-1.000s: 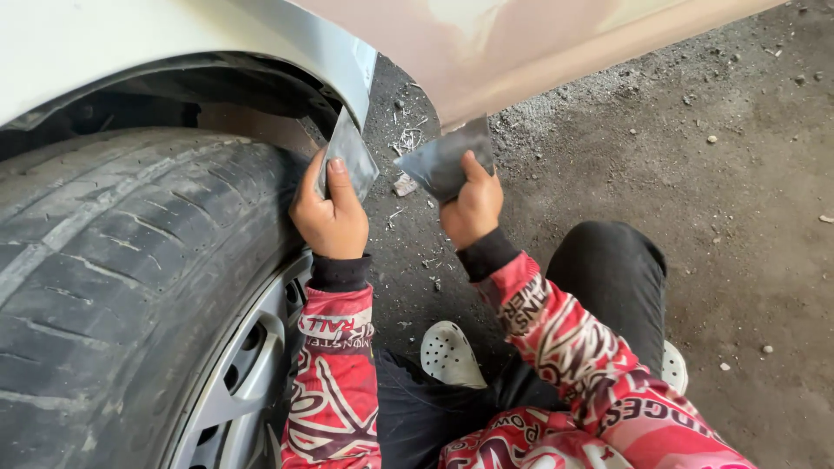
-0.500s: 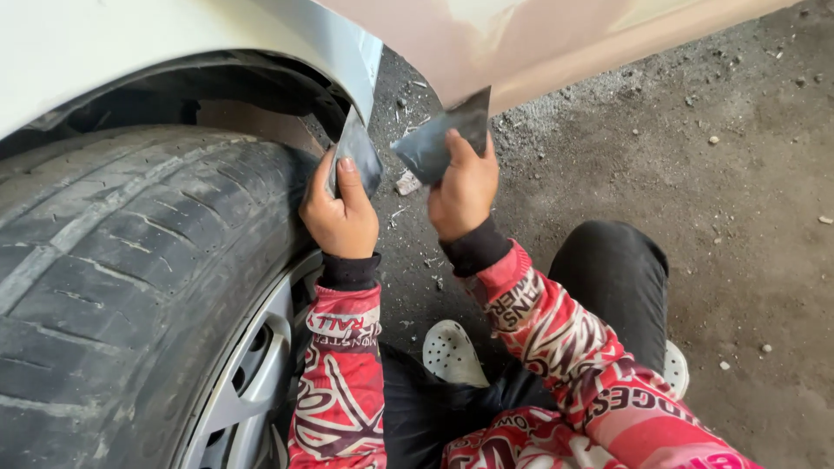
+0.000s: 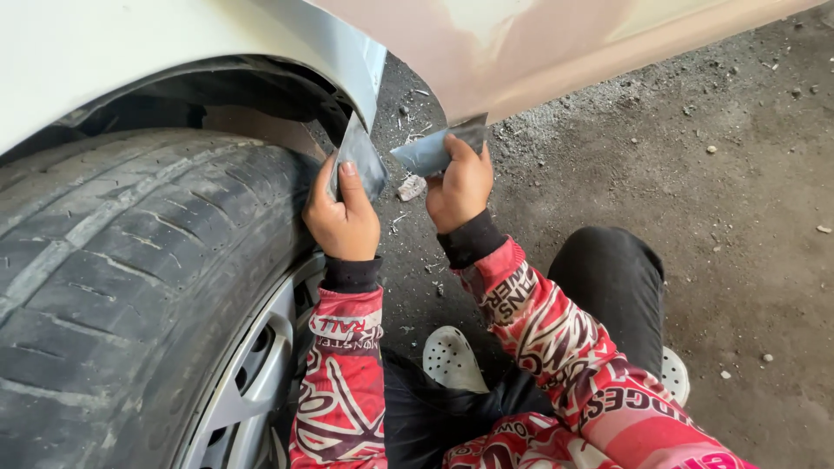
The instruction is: Sand the body filler on a car door using sandpaper and a sanding block.
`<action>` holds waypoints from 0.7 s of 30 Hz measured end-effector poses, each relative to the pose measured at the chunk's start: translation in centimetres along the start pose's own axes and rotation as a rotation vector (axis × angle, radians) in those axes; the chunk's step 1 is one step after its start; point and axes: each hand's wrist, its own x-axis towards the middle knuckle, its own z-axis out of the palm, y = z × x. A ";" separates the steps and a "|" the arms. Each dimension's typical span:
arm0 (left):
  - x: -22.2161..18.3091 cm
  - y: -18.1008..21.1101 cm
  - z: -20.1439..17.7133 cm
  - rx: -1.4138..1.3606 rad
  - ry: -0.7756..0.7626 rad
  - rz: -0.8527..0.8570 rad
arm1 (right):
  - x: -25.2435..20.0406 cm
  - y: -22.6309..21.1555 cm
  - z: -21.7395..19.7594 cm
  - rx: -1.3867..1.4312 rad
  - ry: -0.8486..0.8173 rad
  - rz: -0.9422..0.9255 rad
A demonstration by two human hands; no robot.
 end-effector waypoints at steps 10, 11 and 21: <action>-0.1 0.4 -0.1 -0.036 0.009 -0.019 | -2.4 -6.8 5.5 0.062 0.054 0.259; -0.1 0.5 -0.3 -0.036 0.011 -0.022 | -3.3 -7.5 4.9 0.058 0.054 0.260; -0.1 0.6 -0.5 -0.049 -0.012 -0.011 | -0.7 -3.5 -4.8 0.015 -0.136 0.067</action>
